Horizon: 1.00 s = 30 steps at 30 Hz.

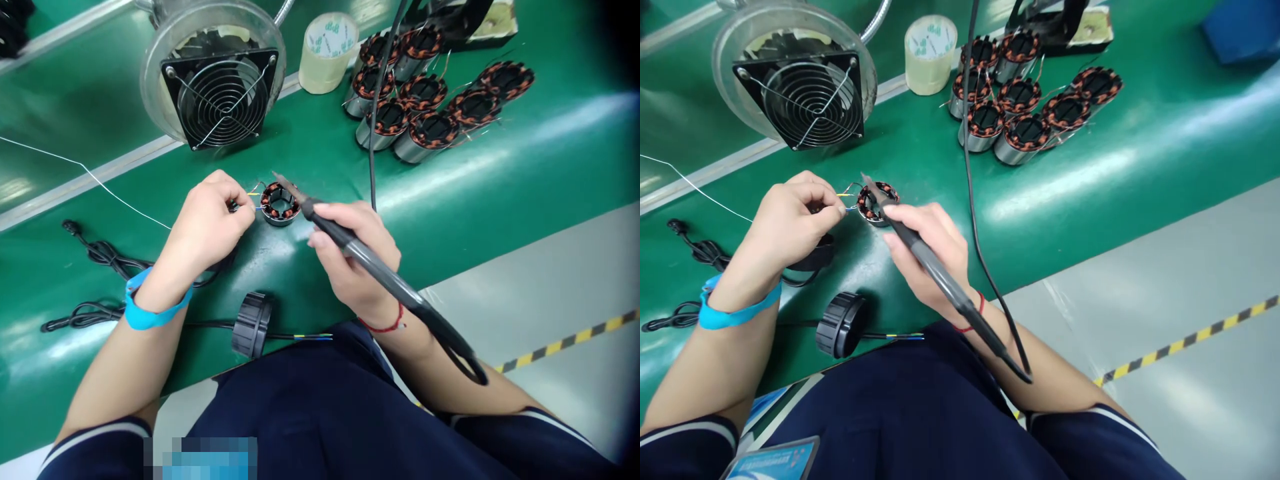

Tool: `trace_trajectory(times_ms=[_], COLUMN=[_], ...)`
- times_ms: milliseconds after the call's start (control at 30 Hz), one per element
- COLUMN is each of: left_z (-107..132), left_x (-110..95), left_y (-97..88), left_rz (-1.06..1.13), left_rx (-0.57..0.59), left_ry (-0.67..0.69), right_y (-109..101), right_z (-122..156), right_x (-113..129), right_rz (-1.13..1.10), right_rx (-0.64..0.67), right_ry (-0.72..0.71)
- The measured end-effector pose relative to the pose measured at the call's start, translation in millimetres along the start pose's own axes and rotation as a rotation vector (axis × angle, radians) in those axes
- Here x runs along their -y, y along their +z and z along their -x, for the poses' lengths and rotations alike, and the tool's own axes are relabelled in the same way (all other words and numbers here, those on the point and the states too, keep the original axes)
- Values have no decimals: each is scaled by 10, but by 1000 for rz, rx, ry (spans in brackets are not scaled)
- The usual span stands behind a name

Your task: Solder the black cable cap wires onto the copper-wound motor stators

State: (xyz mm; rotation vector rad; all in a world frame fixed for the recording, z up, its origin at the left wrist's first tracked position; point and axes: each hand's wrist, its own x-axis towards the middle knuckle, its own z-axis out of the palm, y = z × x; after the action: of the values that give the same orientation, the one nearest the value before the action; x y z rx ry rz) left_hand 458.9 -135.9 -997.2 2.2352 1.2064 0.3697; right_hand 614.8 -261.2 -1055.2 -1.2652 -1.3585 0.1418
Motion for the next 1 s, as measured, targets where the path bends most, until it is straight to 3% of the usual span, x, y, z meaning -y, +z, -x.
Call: trace_trajectory(times_ms=[167, 533, 1000], left_z=[4, -3, -2], left_x=[-19, -26, -49], left_y=[12, 5, 12], left_rz=[-2, 4, 13], left_rx=[-16, -9, -19], left_ry=[-2, -31, -61], right_y=[8, 35, 43], right_z=[130, 171, 201], right_x=[-16, -44, -54], right_rz=[-68, -71, -105], right_rx=[-93, -93, -104], right_ry=[-25, 68, 82])
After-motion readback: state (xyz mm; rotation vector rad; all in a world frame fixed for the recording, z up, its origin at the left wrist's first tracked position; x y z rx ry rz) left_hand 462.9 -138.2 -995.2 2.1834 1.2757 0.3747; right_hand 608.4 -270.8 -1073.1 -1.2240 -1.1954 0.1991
